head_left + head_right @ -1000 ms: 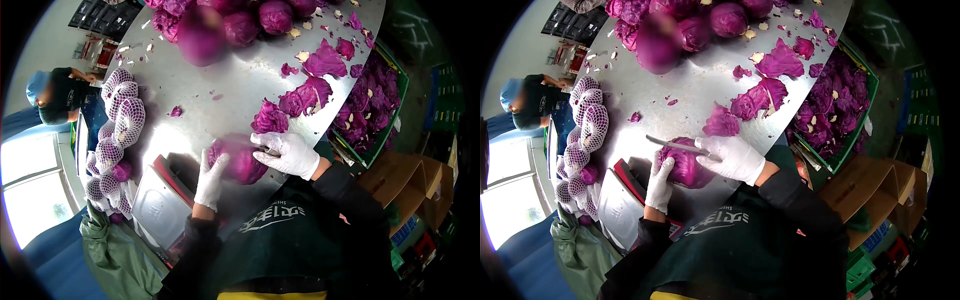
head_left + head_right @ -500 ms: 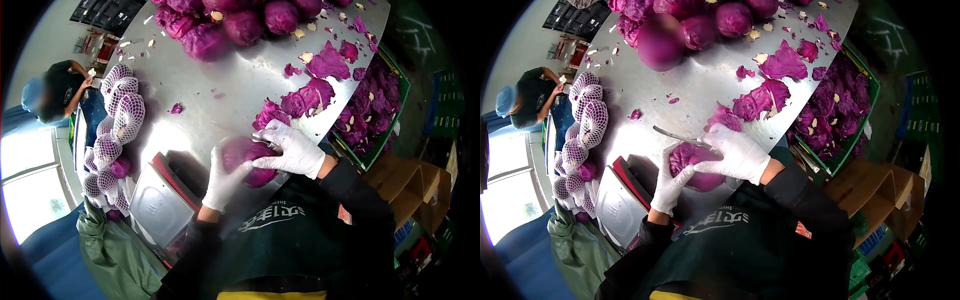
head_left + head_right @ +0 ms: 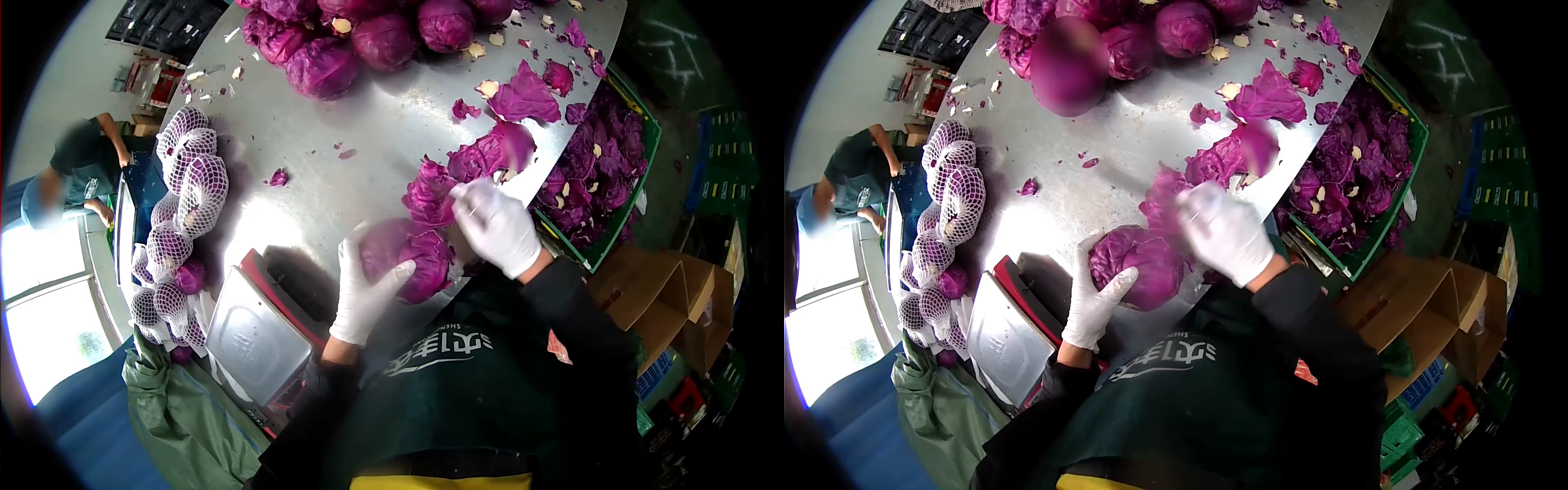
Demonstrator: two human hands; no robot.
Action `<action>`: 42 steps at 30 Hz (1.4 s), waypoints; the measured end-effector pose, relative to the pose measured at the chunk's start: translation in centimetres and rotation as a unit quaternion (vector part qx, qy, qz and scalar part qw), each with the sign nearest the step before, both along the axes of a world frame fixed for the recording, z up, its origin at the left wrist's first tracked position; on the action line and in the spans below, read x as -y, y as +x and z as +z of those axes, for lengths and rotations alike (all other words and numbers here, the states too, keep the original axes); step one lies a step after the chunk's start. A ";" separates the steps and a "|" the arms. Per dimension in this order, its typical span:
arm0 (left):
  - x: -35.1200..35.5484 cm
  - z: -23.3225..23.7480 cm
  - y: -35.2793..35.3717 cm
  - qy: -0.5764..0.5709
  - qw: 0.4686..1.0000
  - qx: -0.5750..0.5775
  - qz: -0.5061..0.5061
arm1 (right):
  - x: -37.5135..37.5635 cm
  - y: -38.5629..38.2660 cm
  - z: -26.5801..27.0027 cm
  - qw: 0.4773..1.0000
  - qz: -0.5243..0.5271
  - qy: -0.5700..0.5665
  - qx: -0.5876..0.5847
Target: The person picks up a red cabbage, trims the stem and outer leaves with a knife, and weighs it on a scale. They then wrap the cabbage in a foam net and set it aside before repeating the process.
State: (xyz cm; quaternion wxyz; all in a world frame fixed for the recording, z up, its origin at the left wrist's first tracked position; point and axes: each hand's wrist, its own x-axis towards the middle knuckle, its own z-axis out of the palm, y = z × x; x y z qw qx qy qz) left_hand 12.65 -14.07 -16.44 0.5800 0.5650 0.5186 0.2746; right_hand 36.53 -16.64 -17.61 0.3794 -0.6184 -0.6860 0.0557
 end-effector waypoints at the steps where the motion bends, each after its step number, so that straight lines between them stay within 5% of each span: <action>1: 0.1 0.0 -0.1 0.005 1.000 -0.002 -0.001 | -0.1 1.2 -1.5 0.994 -0.069 -0.055 -0.066; 4: 0.2 0.1 -0.3 0.008 1.000 -0.003 -0.002 | 0.5 2.1 0.3 0.928 -0.135 -0.268 -0.219; 6: 0.2 0.3 -0.2 0.003 1.000 -0.002 -0.005 | 1.3 0.4 0.6 0.928 -0.024 -0.221 -0.298; 8: 0.1 0.4 -0.1 -0.002 1.000 0.002 -0.009 | 0.6 -0.7 4.1 0.880 0.064 -0.362 -0.301; 11: 0.1 0.6 -0.4 -0.004 1.000 0.006 -0.020 | -1.3 -1.7 2.2 0.887 0.180 -0.320 -0.279; 15: -0.2 0.5 -0.8 0.020 0.997 -0.034 -0.062 | -4.2 -0.8 1.7 0.734 0.221 -0.438 -0.470; 18: -0.3 0.4 -0.6 0.028 0.998 -0.023 -0.055 | -5.4 -0.3 2.4 0.845 0.278 -0.387 -0.243; 20: -0.4 0.1 -1.1 0.048 0.993 -0.057 -0.088 | -5.5 -0.3 3.3 0.882 0.298 -0.343 -0.121; 23: -0.7 2.2 0.6 -0.050 0.993 0.089 -0.059 | -4.3 -1.5 4.3 0.932 0.297 -0.195 0.076; 25: -0.4 0.6 -0.3 -0.019 0.997 0.050 -0.057 | -3.8 -1.8 4.5 0.940 0.280 -0.113 0.156; 28: -0.4 0.1 -0.7 0.047 0.995 -0.048 -0.079 | -4.9 -0.5 0.7 0.974 0.187 -0.063 0.111; 30: -0.6 0.3 -0.8 0.076 0.989 -0.090 -0.090 | -5.8 0.3 0.4 0.983 0.126 -0.132 0.017; 32: -0.5 0.4 -0.9 0.081 0.988 -0.096 -0.095 | -5.1 0.5 1.1 0.934 0.146 -0.266 -0.188; 37: -0.7 0.5 -0.9 0.070 0.989 -0.083 -0.103 | -5.7 -0.7 2.0 0.841 0.308 -0.355 -0.268; 40: -0.7 1.8 -0.1 -0.007 0.997 0.012 -0.069 | -6.7 -1.0 1.5 0.865 0.326 -0.349 -0.157; 42: -0.9 1.8 -0.1 0.001 0.997 0.023 -0.080 | -6.4 -1.5 2.9 0.915 0.357 -0.185 0.028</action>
